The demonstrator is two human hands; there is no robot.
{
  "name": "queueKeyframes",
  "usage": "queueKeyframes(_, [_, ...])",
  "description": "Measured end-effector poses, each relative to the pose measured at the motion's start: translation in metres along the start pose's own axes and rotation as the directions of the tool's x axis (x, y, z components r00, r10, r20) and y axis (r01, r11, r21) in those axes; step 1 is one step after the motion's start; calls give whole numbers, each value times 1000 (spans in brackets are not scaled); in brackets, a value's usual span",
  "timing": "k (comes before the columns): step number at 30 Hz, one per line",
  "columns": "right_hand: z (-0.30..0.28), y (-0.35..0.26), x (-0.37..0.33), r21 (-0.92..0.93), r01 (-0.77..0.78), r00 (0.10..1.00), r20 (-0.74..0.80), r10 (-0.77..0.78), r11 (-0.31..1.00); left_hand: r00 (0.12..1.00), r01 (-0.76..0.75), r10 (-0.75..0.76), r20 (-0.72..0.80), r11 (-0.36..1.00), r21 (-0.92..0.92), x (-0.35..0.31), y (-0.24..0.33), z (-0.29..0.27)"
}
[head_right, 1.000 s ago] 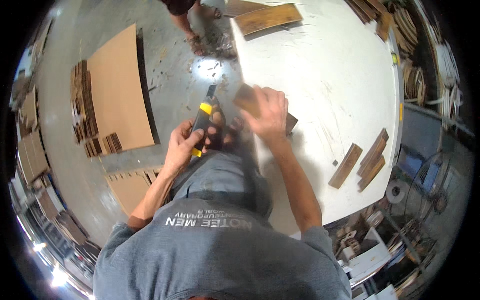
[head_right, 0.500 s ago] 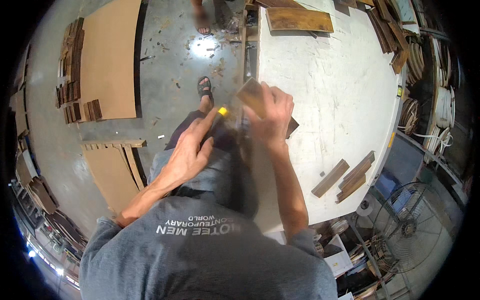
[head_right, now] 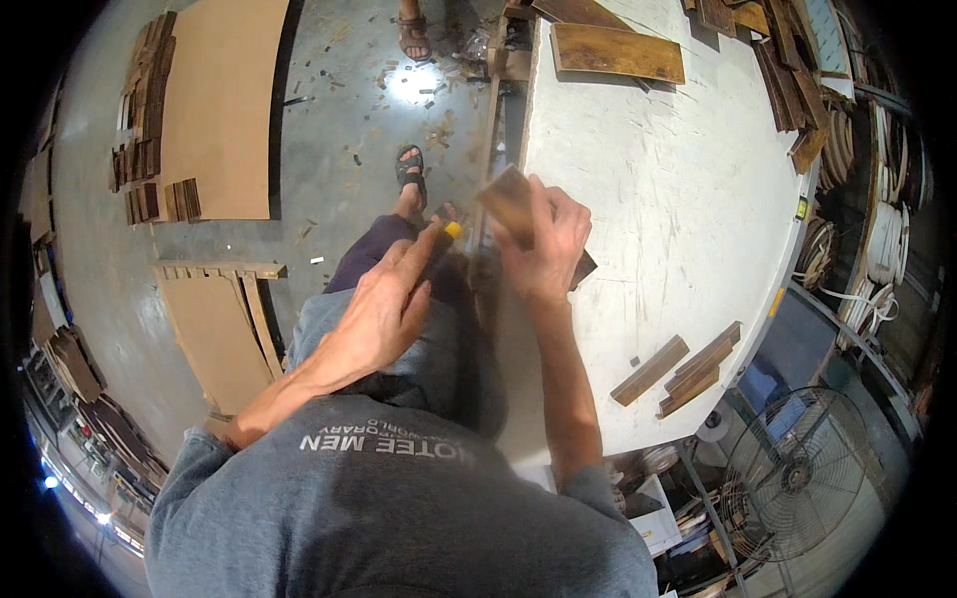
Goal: The person groups wood blocks on a table, moves them to a cardboard board on the floor, and uses a hand tool with a yellow handle to scrape the edges of individual pieces.
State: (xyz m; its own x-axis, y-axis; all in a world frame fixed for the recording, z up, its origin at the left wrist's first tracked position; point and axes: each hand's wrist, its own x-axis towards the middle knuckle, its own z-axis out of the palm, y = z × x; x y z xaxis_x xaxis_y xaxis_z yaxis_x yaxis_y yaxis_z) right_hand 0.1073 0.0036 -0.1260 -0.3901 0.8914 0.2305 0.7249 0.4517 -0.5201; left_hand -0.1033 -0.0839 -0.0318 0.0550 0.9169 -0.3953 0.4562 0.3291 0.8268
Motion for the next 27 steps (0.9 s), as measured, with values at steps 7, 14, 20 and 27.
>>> queueKeyframes(7, [3,5,0,16,35,999,-25,-35,999,999,20,-20,46,1000,5,7,4,-4])
queueKeyframes(14, [1,-6,7,-14,2,999,-33,-3,1000,966,102,-89,241,994,-39,38,-51,17])
queueKeyframes(20, [8,-3,-3,-49,-19,999,-26,18,999,948,196,-192,254,981,11,35,-108,48])
queueKeyframes(27, [-5,6,21,-120,-56,998,-43,51,991,979,171,-187,-80,970,-174,71,-74,-1])
